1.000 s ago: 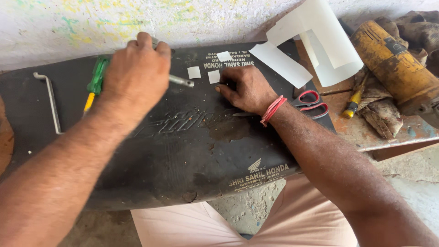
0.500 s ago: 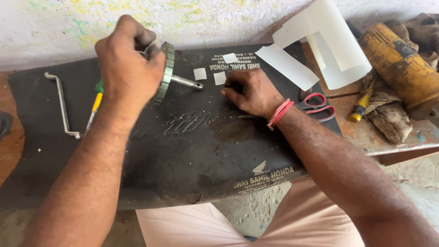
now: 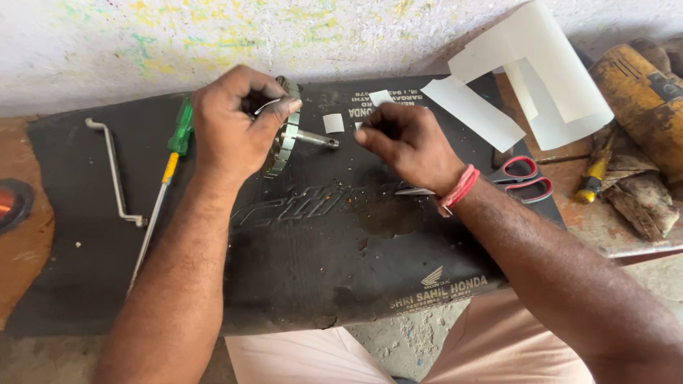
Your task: The person cuts a white plastic sheet into small rectangular pieces using scissors and places them into the slots of a metal gear-like component. The person repeatedly measures, cuts, and inserts the pieces into the gear.
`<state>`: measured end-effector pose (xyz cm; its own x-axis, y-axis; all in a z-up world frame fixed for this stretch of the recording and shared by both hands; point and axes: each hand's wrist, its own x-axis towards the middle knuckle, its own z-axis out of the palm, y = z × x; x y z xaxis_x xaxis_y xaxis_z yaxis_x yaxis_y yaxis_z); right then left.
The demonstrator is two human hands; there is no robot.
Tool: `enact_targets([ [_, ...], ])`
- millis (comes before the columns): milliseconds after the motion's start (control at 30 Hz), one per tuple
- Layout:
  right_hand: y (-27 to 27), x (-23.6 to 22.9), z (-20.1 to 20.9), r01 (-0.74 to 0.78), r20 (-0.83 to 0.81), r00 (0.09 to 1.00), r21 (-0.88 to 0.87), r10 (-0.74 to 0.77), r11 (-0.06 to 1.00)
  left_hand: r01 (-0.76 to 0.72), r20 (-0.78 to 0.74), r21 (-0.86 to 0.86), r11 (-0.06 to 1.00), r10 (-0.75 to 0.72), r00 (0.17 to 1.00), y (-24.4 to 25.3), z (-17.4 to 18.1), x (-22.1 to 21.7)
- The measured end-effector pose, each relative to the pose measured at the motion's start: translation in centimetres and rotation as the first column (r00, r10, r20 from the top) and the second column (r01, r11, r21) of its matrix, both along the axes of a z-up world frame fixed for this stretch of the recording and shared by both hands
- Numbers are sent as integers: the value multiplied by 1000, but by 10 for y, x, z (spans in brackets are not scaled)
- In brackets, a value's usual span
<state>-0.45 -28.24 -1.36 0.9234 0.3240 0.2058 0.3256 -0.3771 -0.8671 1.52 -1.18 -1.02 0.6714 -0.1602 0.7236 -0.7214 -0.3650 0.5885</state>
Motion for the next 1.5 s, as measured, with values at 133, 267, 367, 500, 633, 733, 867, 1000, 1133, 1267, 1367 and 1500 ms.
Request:
enact_targets([
  [133,27,14,20,-96,-86,989,255,121,962,-49,273,137,989,9,962,-11,3,-4],
  [267,45,30,30,-189,-157,956,324,250,927,-176,299,247,953,98,949,-24,2,-11],
  [367,50,33,25,-194,-253,899,499,357,845,-224,309,281,933,133,942,-23,3,-15],
  [500,51,32,9,-256,-131,895,632,426,731,-216,271,276,937,139,952,-25,4,-16],
  [633,51,31,-2,-205,-78,944,623,321,755,-212,246,311,926,136,960,-28,7,-19],
  [733,53,33,-3,-155,-73,949,736,306,659,-77,254,276,958,5,967,-23,9,-21],
  [867,51,32,-4,-66,-139,947,799,289,598,135,-6,-122,983,-137,991,2,9,-18],
  [1000,60,27,-9,-34,-200,936,766,289,642,114,-199,-325,939,-185,962,16,4,-8],
  [1133,71,23,-11,-39,-148,973,650,177,759,17,-239,-50,999,-28,971,11,-2,-9],
  [1267,72,22,-11,-44,-102,986,613,134,789,15,-196,41,999,-7,981,10,4,-13],
  [1367,73,22,-13,-52,-75,990,603,121,796,4,-200,76,997,12,980,9,9,-15],
  [1500,71,23,-13,-73,-67,987,629,148,774,6,-170,103,995,11,985,6,10,-17],
])
